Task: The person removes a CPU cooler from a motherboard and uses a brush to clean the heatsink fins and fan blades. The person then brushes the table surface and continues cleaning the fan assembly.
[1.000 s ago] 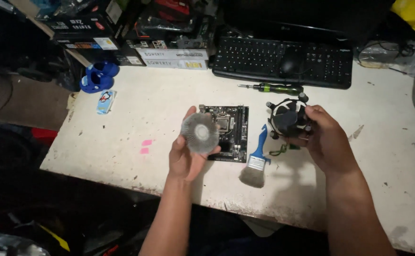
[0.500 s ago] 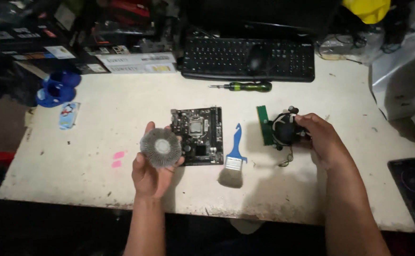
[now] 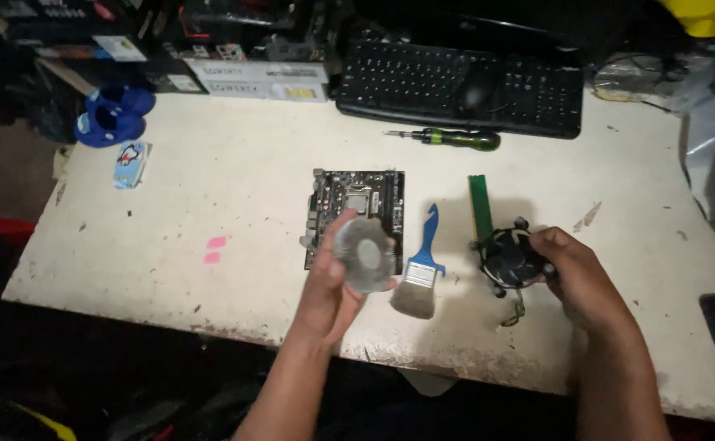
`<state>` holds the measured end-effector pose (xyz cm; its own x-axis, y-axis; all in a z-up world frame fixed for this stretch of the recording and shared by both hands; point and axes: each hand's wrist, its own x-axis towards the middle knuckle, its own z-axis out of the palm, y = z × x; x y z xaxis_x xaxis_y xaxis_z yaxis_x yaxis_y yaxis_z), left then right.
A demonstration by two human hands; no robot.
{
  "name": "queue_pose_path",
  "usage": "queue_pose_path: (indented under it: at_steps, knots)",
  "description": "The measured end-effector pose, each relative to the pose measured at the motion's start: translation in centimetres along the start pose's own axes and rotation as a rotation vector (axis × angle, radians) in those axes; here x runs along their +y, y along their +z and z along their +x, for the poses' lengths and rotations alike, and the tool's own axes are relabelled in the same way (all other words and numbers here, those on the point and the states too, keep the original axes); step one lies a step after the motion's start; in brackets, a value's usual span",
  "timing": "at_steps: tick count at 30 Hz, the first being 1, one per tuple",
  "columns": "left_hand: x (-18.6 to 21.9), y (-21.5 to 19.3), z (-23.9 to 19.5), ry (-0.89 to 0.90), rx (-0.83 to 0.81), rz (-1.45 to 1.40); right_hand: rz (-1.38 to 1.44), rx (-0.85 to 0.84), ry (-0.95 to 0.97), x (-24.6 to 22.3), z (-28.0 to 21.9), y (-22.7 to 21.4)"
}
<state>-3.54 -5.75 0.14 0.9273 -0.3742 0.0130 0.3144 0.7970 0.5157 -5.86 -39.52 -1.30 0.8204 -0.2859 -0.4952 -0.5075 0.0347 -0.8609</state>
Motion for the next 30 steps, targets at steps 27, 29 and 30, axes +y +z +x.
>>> queue_pose_path:
  at_steps: [27,29,30]
  knots:
    - [2.6,-3.0,3.3,-0.006,-0.035,-0.189,-0.427,0.322,0.193,-6.3,-6.0,4.7]
    - [3.0,-3.7,3.7,-0.001,-0.026,-0.168,-0.350,0.364,0.252,-4.7,-5.2,3.9]
    - [3.2,-4.1,4.0,-0.003,-0.074,-0.200,-0.689,0.456,0.013,-2.5,-4.1,2.4]
